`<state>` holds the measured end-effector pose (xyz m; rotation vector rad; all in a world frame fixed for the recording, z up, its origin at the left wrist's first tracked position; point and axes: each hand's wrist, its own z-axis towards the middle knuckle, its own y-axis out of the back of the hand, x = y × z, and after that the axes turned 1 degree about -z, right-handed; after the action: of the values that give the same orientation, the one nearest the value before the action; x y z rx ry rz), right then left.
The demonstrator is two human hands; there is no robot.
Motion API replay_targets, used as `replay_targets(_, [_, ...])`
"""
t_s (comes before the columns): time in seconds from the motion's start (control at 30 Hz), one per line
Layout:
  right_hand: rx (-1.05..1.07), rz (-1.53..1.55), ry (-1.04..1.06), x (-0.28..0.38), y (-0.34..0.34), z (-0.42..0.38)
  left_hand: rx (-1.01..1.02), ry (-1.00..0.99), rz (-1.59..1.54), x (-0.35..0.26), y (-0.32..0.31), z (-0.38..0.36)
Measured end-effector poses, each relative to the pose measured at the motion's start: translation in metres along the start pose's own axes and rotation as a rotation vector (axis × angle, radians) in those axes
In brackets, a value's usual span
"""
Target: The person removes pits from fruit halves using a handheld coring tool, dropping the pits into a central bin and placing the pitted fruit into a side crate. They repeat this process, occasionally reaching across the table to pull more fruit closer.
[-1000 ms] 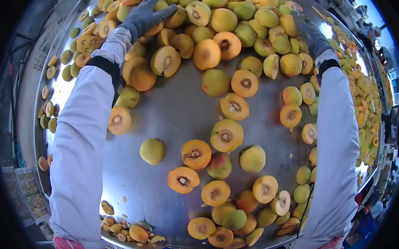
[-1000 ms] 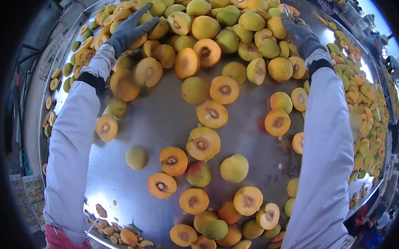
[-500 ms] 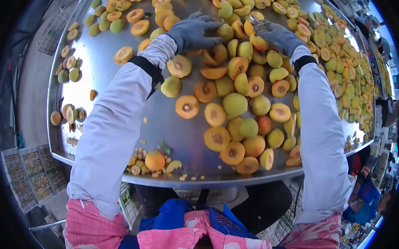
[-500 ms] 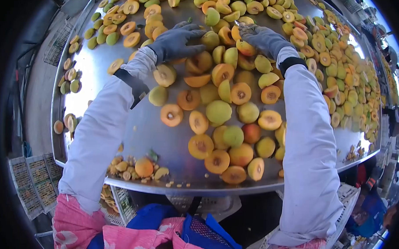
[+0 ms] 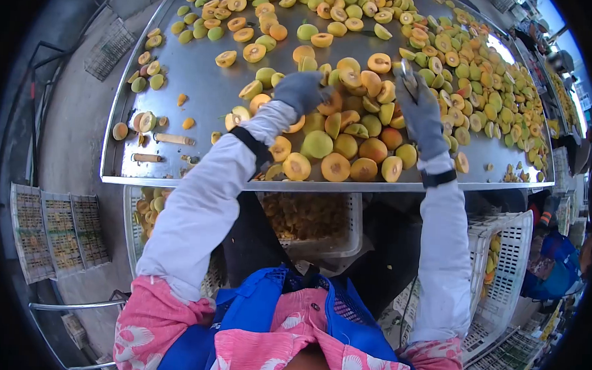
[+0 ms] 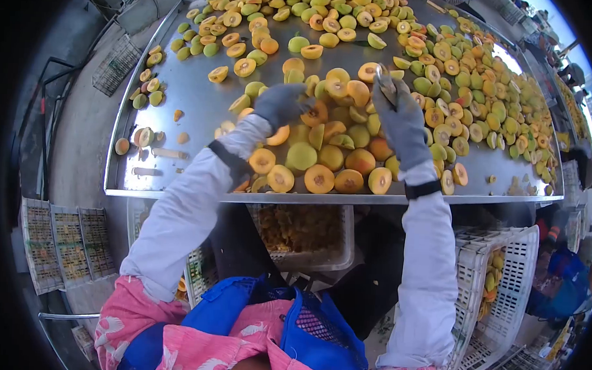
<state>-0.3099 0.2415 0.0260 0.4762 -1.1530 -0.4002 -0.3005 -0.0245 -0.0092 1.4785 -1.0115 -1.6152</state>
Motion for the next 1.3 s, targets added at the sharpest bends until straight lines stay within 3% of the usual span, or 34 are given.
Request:
replay_targets(0.03, [-0.029,0.067,-0.015,0.015,0.014,-0.024,0.128,0.072,0.166,-0.014,-0.011,0.006])
replay_targets(0.13, [0.047,0.301,-0.351,0.053,0.036,-0.096,0.022,0.148,0.176,-0.028,-0.049,0.014])
replay_targets(0.2, [0.087,0.328,-0.505,0.067,0.035,-0.137,-0.057,0.198,-0.002,-0.038,-0.050,0.010])
replay_targets(0.27, [0.123,0.318,-0.644,0.092,0.029,-0.165,0.001,0.230,-0.075,-0.031,-0.040,-0.002])
replay_targets(0.3, [0.071,0.475,-0.584,0.077,0.011,-0.181,-0.123,0.279,-0.214,-0.022,-0.043,-0.009])
replay_targets(0.37, [0.191,0.498,-0.654,0.107,0.002,-0.195,-0.314,0.346,-0.444,-0.023,-0.024,-0.040])
replay_targets(0.4, [0.247,0.521,-0.672,0.116,-0.006,-0.204,-0.318,0.347,-0.446,-0.023,-0.018,-0.057])
replay_targets(0.47, [0.339,0.563,-0.619,0.134,-0.025,-0.214,-0.512,0.257,-0.750,-0.021,-0.013,-0.094])
replay_targets(0.5, [0.380,0.553,-0.608,0.143,-0.032,-0.219,-0.334,0.197,-1.228,-0.026,-0.005,-0.118])
replay_targets(0.53, [0.390,0.552,-0.625,0.153,-0.036,-0.221,-0.328,0.217,-1.230,-0.027,-0.002,-0.137])
replay_targets(0.6, [0.366,0.636,-0.606,0.176,-0.044,-0.245,0.035,0.185,-1.855,-0.028,-0.006,-0.198])
replay_targets(0.63, [0.367,0.629,-0.624,0.180,-0.047,-0.253,-0.034,0.087,-1.630,-0.035,0.004,-0.220])
replay_targets(0.67, [0.371,0.560,-0.616,0.184,-0.050,-0.260,-0.027,0.097,-1.639,-0.045,0.011,-0.238])
replay_targets(0.73, [0.382,0.486,-0.614,0.185,-0.058,-0.277,-0.238,0.010,-1.521,-0.063,0.016,-0.263])
replay_targets(0.8, [0.320,0.442,-0.515,0.184,-0.065,-0.292,-0.261,0.036,-1.572,-0.063,0.003,-0.271])
replay_targets(0.9, [0.261,0.511,-0.598,0.192,-0.064,-0.302,-0.324,-0.030,-1.200,-0.063,-0.004,-0.280])
replay_targets(0.93, [0.253,0.517,-0.608,0.186,-0.066,-0.304,-0.311,-0.029,-1.197,-0.067,-0.004,-0.283])
replay_targets(1.0, [0.127,0.367,-0.405,0.169,-0.073,-0.307,-0.257,0.039,-1.514,-0.076,-0.004,-0.286])
replay_targets(1.03, [0.122,0.377,-0.413,0.165,-0.073,-0.307,-0.247,0.043,-1.505,-0.075,-0.009,-0.282])
replay_targets(1.1, [0.089,0.253,-0.291,0.157,-0.072,-0.306,-0.233,0.251,-1.516,-0.072,-0.023,-0.274])
replay_targets(1.3, [-0.023,0.206,-0.211,0.145,-0.085,-0.301,-0.428,0.233,-1.457,-0.094,-0.032,-0.267])
